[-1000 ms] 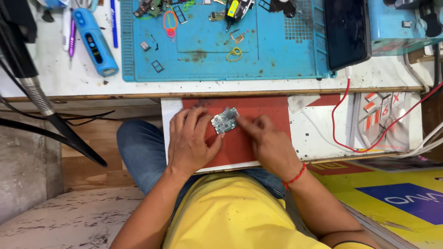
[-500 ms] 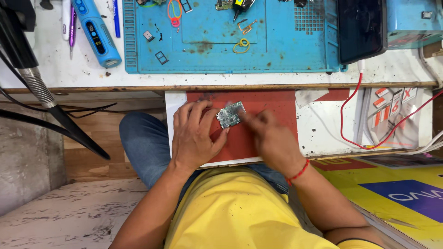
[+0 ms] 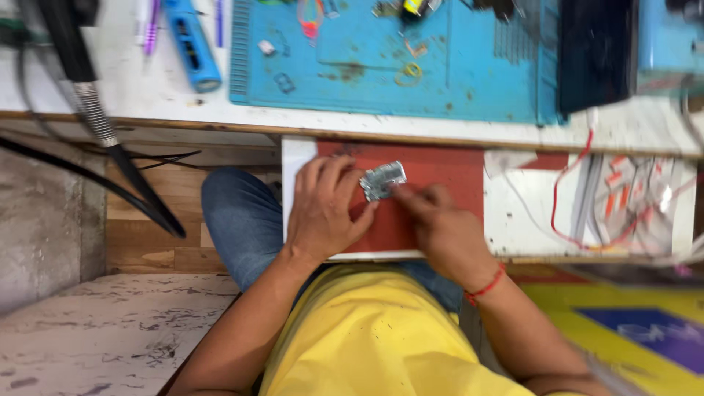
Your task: The person uses a hot air gun to apply heat to a small circuit board placed on a red mat. They hold the board steady with one hand while directing the hot air with the other, focusing on specific areas of the board.
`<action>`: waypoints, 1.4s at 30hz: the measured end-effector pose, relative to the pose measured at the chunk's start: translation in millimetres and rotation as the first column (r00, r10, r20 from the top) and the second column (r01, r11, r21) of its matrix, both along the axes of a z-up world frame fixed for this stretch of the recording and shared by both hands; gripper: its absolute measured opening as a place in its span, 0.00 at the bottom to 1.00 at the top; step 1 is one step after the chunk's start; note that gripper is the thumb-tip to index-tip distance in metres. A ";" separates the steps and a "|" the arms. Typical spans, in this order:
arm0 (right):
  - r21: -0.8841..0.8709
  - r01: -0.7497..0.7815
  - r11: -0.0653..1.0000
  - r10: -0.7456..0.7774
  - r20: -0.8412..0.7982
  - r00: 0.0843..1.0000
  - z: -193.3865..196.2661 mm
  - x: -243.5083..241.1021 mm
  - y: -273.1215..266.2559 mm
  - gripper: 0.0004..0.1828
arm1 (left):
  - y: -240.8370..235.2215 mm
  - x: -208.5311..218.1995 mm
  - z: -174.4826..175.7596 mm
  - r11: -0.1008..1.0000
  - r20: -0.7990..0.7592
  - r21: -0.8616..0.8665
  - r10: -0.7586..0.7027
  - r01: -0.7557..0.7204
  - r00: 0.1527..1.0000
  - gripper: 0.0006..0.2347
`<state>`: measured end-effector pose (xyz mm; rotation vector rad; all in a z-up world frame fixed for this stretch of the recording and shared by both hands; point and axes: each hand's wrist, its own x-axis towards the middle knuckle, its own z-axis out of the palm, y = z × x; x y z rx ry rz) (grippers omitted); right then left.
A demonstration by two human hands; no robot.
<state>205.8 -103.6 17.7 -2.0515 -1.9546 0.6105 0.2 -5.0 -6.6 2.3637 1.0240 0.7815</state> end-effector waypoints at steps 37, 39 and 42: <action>0.164 -0.061 0.985 0.063 -0.005 0.998 38.5 -14.8 3.5 0.33 | 5.6 -47.3 75.6 0.790 -0.303 0.423 -0.339 0.445 0.891 0.12; 0.092 -0.036 0.995 0.043 -0.070 0.997 42.6 -7.1 12.9 0.22 | -5.2 -49.2 66.6 0.768 -0.164 0.542 -0.304 0.343 0.939 0.12; 0.130 0.200 0.971 -0.154 -0.301 0.941 37.7 -3.8 15.0 0.19 | -37.9 -58.2 38.9 0.799 0.245 0.599 -0.241 0.049 0.939 0.15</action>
